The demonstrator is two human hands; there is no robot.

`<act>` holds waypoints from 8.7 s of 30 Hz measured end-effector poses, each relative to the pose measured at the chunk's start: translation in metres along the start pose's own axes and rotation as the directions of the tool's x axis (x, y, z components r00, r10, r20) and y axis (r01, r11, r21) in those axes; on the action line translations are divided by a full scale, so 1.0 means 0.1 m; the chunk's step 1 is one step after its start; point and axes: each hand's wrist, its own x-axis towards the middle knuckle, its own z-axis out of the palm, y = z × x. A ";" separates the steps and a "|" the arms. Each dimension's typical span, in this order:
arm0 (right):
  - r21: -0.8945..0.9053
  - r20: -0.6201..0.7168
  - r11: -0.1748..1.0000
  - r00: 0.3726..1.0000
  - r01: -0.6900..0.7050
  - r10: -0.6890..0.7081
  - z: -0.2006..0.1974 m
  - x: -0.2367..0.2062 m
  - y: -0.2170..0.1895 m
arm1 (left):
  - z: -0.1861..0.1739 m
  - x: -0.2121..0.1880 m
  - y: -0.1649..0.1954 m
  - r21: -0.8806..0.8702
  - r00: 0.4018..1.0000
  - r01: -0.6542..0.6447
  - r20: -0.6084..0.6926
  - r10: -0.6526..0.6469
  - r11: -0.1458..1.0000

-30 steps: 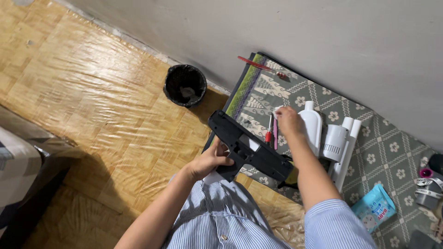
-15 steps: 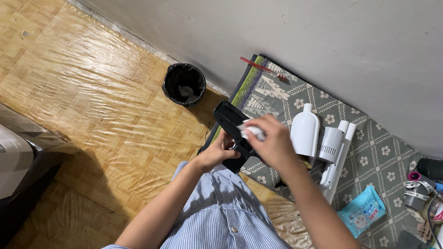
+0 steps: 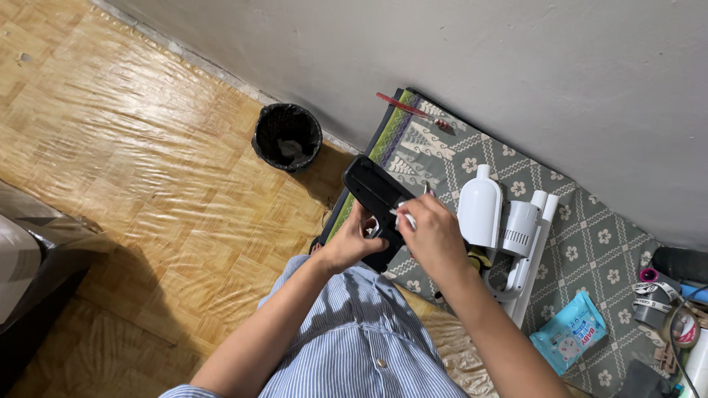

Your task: The person cleans the floor head of a cordless stick vacuum, wiping its underside and crevices with a tissue and using a screwdriver on the head. They then attach the wand to the floor head, mount the main body on the wand, and stand the assembled vacuum upright next to a window.

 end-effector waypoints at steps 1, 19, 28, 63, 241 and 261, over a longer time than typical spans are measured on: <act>0.015 0.028 0.998 0.998 -0.053 0.052 -0.03 0.00 0.02 | -0.01 0.01 0.02 0.014 1.000 -0.006 0.020 0.006 1.000; -0.006 0.007 1.000 1.000 0.003 -0.003 -0.19 0.25 -0.24 | 0.09 -0.12 0.24 0.200 0.994 -0.039 0.109 0.017 0.979; -0.012 -0.035 0.975 0.974 0.222 -0.222 -0.19 0.25 -0.34 | 0.14 -0.10 0.24 0.055 0.996 -0.092 0.029 0.090 0.994; -0.108 0.146 0.963 0.962 0.248 -0.231 -0.23 -0.14 0.16 | -0.16 0.17 0.02 -0.238 0.997 0.069 0.054 -0.057 0.969; 0.824 -0.534 0.244 0.557 0.511 0.636 -0.50 -1.09 0.95 | 2.12 0.06 0.92 0.540 0.776 -0.628 0.490 0.397 0.560; 0.770 0.068 0.505 0.838 -0.389 0.542 -0.03 -0.62 2.07 | 1.92 1.66 0.87 0.885 0.883 -0.300 0.117 0.455 0.355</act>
